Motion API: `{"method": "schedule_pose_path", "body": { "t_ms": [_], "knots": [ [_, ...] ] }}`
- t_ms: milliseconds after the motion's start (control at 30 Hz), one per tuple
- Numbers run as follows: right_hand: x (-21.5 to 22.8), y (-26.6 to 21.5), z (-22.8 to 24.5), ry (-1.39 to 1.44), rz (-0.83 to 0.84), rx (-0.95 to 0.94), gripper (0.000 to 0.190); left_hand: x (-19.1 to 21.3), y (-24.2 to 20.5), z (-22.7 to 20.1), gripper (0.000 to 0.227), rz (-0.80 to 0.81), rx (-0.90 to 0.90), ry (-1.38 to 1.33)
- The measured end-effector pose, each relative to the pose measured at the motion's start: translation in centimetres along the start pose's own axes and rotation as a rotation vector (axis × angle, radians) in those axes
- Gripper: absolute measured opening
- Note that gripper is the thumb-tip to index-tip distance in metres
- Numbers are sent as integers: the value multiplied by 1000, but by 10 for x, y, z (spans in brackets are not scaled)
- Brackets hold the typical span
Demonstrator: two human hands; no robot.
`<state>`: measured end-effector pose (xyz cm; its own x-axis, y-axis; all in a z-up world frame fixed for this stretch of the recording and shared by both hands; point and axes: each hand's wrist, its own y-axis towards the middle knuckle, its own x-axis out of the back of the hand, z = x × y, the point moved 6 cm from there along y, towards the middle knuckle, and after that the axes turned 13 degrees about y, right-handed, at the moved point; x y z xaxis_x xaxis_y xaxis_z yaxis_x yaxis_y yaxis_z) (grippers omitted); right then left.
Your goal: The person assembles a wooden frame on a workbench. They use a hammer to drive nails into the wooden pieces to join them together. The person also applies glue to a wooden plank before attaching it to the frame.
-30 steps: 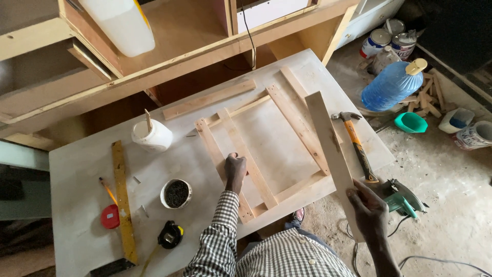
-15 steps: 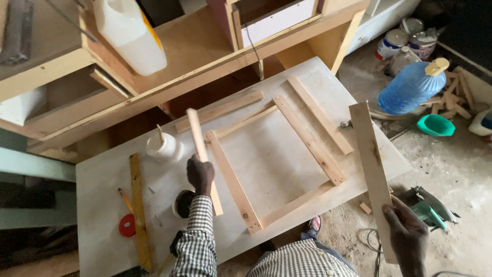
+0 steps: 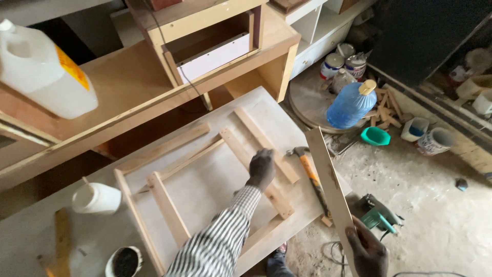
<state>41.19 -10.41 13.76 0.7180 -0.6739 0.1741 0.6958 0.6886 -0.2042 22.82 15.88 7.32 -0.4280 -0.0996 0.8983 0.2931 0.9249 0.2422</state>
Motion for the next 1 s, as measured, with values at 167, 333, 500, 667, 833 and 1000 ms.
{"method": "schedule_pose_path", "body": {
  "t_ms": [167,333,500,667,833,1000],
  "knots": [
    [31,4,2,-85,-113,-12,36,-61,36,-24,27,502,-539,864],
    [59,17,-38,-19,-101,-147,38,-45,38,-37,20,126,-678,638],
    [56,23,-31,36,-77,-148,36,112,-26,-68,7,-375,-671,307],
    [27,10,14,79,80,122,30,168,-114,-50,6,-373,-593,350],
    [-4,-6,32,-53,20,175,28,144,-171,17,8,-226,-434,510],
    [-35,-6,11,-160,133,283,30,82,-215,98,6,42,-421,546]
  ]
}}
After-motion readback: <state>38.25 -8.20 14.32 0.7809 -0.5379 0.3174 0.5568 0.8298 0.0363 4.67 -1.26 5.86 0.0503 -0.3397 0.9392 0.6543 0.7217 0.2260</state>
